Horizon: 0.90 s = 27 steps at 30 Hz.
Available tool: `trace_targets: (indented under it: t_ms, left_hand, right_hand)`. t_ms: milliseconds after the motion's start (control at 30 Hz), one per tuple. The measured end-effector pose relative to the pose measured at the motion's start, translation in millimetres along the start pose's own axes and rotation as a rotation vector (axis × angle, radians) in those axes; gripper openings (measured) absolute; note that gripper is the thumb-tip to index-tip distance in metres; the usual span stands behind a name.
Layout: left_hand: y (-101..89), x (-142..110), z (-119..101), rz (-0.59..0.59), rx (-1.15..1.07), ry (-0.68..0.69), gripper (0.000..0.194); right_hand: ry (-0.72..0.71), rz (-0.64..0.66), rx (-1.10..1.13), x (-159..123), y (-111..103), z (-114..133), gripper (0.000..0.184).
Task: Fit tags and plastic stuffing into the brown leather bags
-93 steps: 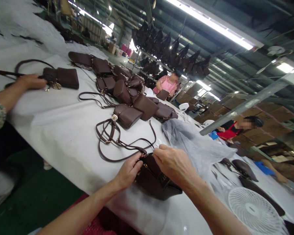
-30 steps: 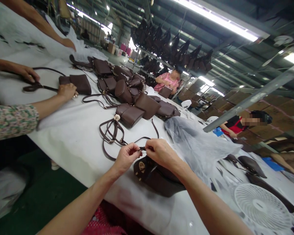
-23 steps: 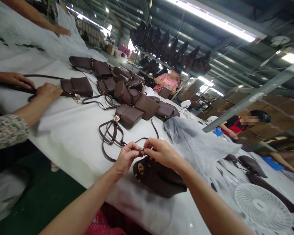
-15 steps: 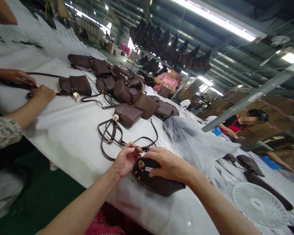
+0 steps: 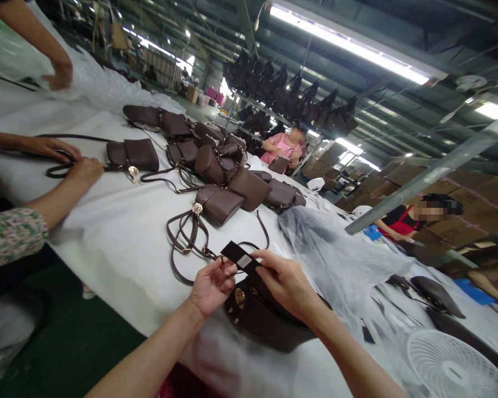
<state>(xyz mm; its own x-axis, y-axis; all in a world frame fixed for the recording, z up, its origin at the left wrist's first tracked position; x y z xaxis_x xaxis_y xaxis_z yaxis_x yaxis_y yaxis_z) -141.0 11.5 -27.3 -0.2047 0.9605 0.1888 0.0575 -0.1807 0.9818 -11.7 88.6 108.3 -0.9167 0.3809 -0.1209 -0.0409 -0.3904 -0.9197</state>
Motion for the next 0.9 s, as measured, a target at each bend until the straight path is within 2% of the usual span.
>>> trace_targets:
  t_ms: [200, 433, 633, 800, 900]
  left_hand:
    - [4.6, -1.6, -11.6, 0.018, -0.077, 0.077, 0.019]
    - [8.3, -4.1, -25.8, -0.094, 0.073, 0.038, 0.019]
    - [9.6, -0.2, -33.5, -0.274, 0.193, 0.011, 0.009]
    - [11.9, 2.3, -39.6, -0.3, 0.242, -0.03, 0.012]
    - [14.8, 1.5, -42.6, -0.29, 0.25, -0.044, 0.013]
  right_hand:
    - [0.05, -0.045, -0.232, 8.4, 15.6, 4.6, 0.015]
    - [0.095, 0.044, -0.518, 14.0, 22.3, 21.1, 0.033]
    - [0.128, 0.074, -0.601, 15.2, 28.4, 25.6, 0.044]
    - [0.15, 0.139, -0.651, 18.3, 27.9, 34.8, 0.043]
    - [0.19, 0.179, -0.664, 22.3, 26.2, 41.0, 0.034]
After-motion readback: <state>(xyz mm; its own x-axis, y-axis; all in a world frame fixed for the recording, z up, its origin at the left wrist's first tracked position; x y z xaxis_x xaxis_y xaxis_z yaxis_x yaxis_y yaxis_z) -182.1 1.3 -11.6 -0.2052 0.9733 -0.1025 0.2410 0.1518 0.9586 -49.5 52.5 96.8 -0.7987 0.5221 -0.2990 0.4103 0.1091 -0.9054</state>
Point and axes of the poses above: each hand's wrist, its own x-axis towards the middle knuckle, its own y-axis out of the palm, z = x × y, the point moved 1 cm from there along x, towards the middle knuckle, and after that the axes turned 15 degrees about z, right-handed, at the moved point
